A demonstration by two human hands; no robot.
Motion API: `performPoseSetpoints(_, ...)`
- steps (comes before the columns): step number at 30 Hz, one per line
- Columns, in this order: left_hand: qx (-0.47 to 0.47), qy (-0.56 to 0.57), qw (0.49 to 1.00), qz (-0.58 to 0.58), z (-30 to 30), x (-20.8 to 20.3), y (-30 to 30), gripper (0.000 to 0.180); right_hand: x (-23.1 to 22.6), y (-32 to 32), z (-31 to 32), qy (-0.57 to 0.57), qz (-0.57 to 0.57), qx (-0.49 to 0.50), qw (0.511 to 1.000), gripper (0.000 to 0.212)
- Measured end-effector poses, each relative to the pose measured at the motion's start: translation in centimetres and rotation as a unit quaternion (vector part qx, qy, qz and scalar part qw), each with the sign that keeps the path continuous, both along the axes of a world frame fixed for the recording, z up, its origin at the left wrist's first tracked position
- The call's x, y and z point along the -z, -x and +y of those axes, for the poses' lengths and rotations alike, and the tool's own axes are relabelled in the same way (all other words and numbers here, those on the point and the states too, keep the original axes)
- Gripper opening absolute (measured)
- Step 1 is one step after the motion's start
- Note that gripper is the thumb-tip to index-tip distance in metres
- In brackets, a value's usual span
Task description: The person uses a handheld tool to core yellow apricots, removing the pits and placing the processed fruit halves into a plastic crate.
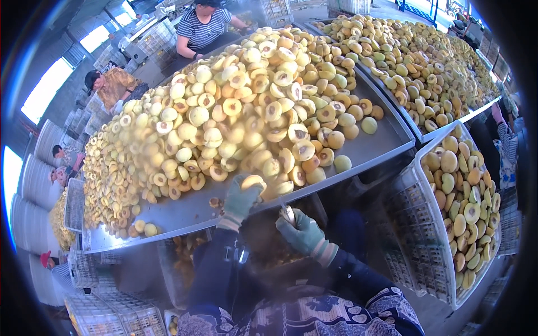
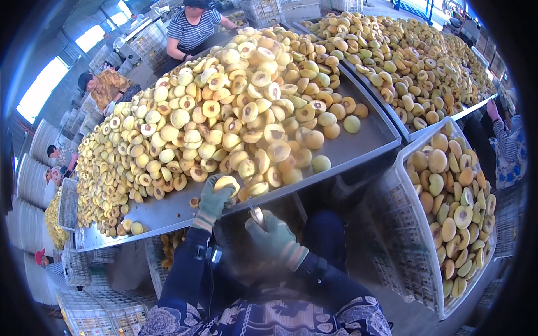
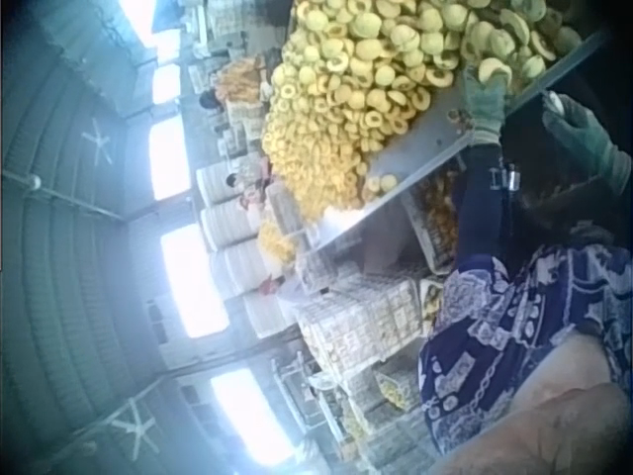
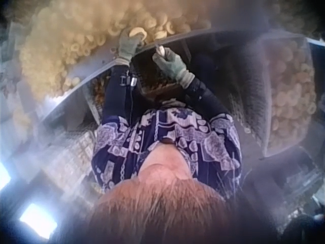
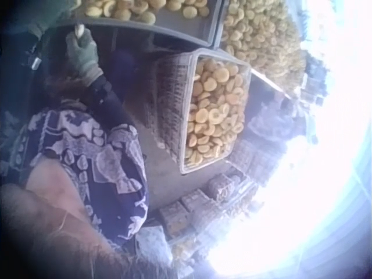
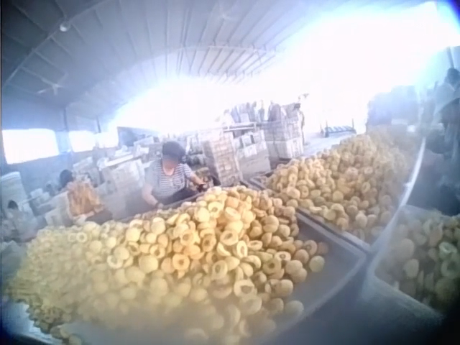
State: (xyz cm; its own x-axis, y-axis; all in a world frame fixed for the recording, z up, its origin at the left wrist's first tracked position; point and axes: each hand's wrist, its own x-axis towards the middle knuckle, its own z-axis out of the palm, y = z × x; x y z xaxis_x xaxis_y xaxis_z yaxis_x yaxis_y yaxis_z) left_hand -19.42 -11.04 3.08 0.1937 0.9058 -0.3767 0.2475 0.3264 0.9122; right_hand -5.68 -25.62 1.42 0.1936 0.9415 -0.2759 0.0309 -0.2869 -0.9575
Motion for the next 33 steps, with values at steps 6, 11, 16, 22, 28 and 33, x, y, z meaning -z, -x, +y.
performPoseSetpoints(6,0.081,-0.092,0.945,-0.302,-6.5,-1.0,0.8,0.047,-2.5,1.2,-0.2,-0.091,-0.069,-0.065,0.991,0.033)
performPoseSetpoints(11,-0.042,-0.091,0.932,-0.348,-9.6,-1.4,-0.5,0.053,-3.1,2.1,-1.9,-0.134,-0.089,-0.056,0.985,0.034)
performPoseSetpoints(16,-0.021,-0.176,0.957,-0.231,-11.2,-2.8,-0.6,0.049,-2.9,1.8,-3.0,-0.103,-0.209,-0.114,0.966,0.032)
performPoseSetpoints(22,-0.075,-0.102,0.952,-0.277,-12.3,-2.4,0.2,0.046,-3.2,2.0,-3.9,-0.102,-0.193,-0.169,0.961,0.038)
performPoseSetpoints(28,-0.054,-0.042,0.967,-0.245,-12.5,-2.7,0.9,0.041,-4.0,0.7,-4.4,-0.063,-0.182,-0.24,0.951,0.044)
performPoseSetpoints(33,-0.056,-0.074,0.963,-0.252,-13.0,-2.4,0.9,0.038,-3.5,0.7,-4.4,-0.041,-0.143,-0.265,0.953,0.041)
